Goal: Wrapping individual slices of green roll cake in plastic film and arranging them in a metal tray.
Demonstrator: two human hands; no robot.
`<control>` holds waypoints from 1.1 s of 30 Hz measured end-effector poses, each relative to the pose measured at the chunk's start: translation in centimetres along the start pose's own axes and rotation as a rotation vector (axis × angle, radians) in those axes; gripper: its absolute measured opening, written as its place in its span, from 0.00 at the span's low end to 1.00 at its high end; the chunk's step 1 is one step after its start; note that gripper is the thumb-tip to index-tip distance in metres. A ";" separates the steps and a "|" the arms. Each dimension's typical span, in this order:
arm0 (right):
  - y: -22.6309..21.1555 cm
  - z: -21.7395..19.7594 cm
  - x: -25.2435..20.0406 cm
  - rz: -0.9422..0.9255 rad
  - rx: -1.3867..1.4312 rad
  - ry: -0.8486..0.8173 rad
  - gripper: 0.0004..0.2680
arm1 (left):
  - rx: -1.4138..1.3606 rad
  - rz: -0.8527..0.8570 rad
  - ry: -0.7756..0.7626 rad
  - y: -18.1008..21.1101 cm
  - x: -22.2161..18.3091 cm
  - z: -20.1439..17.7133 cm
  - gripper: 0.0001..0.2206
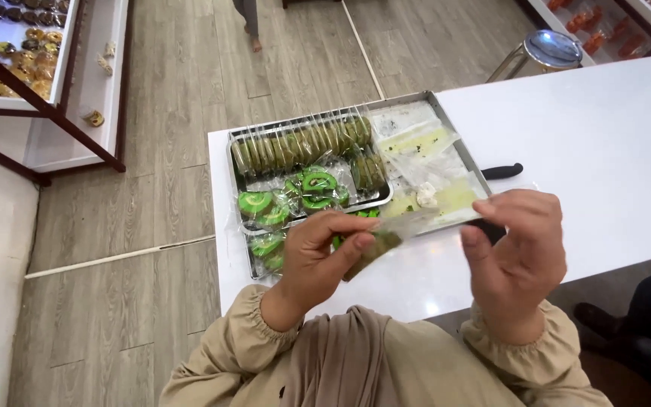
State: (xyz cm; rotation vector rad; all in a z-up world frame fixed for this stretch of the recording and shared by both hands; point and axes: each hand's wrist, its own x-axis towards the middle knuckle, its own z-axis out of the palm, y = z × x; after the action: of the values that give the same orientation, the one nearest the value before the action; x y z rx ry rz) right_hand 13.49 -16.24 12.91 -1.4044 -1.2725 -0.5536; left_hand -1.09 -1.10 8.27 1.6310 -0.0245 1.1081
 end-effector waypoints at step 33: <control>8.2 -0.3 1.6 0.898 0.888 0.268 0.04 | 0.248 0.049 -0.040 1.4 -1.0 -0.8 0.04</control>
State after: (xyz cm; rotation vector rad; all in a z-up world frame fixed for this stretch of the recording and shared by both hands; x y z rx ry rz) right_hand 21.48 -14.39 11.13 -0.9304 -0.4404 0.4044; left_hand -2.94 -1.50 8.61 1.8823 0.0495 1.1510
